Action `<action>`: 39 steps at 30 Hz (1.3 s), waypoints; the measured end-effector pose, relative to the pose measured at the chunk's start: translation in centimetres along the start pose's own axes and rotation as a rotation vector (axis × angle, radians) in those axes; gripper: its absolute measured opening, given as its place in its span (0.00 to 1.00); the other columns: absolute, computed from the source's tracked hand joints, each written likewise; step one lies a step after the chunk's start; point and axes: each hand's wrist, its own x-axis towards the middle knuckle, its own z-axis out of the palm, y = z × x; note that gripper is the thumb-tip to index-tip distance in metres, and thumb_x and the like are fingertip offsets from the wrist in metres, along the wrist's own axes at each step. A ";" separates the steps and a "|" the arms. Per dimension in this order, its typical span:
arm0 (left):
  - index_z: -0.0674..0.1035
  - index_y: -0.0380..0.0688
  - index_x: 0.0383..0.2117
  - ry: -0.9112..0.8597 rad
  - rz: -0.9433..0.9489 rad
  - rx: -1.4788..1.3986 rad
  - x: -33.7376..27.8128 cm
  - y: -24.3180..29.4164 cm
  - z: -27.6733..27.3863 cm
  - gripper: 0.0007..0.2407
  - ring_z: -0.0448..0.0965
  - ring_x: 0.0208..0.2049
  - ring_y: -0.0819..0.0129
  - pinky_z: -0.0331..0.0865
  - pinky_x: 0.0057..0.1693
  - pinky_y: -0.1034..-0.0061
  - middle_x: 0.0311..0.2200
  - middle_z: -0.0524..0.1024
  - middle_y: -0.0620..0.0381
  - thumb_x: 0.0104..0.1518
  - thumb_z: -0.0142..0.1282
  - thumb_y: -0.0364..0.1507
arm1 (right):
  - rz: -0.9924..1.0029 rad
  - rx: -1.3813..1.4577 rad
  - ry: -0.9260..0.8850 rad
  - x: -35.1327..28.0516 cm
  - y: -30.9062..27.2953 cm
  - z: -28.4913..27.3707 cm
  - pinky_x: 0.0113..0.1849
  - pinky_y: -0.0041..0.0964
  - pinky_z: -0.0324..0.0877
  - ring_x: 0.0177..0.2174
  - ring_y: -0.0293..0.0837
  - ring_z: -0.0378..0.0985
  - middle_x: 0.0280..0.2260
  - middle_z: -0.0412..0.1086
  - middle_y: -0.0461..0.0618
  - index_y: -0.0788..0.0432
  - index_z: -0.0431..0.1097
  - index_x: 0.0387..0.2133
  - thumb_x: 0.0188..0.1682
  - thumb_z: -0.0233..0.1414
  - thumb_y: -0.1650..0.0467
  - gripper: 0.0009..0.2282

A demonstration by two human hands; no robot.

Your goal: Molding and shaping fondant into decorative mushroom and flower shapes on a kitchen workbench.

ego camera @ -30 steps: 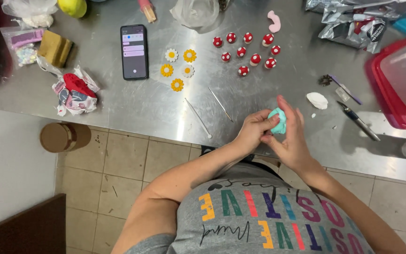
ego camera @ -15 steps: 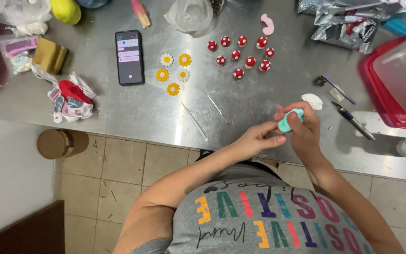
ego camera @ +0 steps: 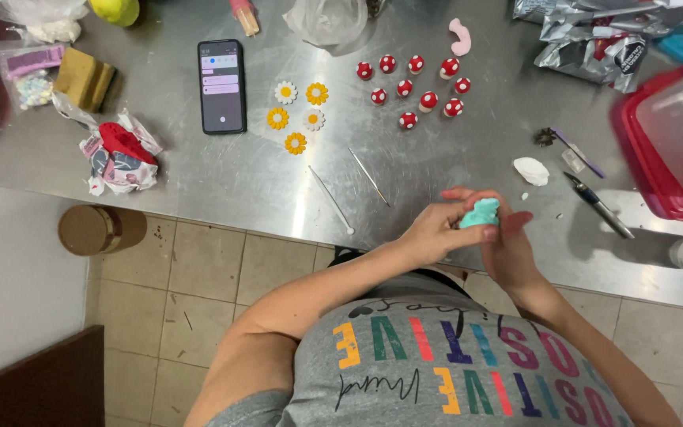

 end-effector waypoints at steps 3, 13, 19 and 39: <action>0.76 0.52 0.17 0.020 -0.026 -0.069 0.6 0.3 0.0 0.13 0.68 0.24 0.83 0.64 0.35 0.85 0.14 0.68 0.70 0.54 0.64 0.40 | -0.044 0.004 -0.031 -0.2 3.7 -2.8 0.43 0.33 0.64 0.44 0.48 0.71 0.58 0.62 0.73 0.67 0.59 0.49 0.56 0.39 0.51 0.27; 0.78 0.53 0.15 0.045 -0.055 -0.202 0.6 0.7 1.0 0.19 0.71 0.18 0.78 0.65 0.31 0.85 0.11 0.72 0.62 0.62 0.55 0.47 | -0.263 -0.261 0.028 0.6 3.5 -2.7 0.66 0.50 0.47 0.54 0.56 0.75 0.40 0.76 0.66 0.63 0.62 0.39 0.52 0.47 0.48 0.27; 0.76 0.51 0.31 -0.072 -0.056 0.215 0.0 1.6 0.4 0.19 0.76 0.31 0.62 0.68 0.43 0.67 0.21 0.77 0.60 0.55 0.55 0.53 | -0.148 -0.020 0.128 1.5 5.9 -6.6 0.43 0.38 0.68 0.49 0.57 0.74 0.31 0.72 0.67 0.64 0.62 0.24 0.57 0.44 0.49 0.28; 0.80 0.51 0.13 0.112 -0.084 -0.242 2.0 -1.2 -0.8 0.16 0.67 0.16 0.82 0.63 0.27 0.87 0.07 0.67 0.64 0.54 0.64 0.43 | -0.027 -0.120 -0.212 -0.2 3.6 -3.9 0.65 0.58 0.45 0.67 0.56 0.49 0.69 0.48 0.66 0.63 0.39 0.70 0.53 0.48 0.61 0.36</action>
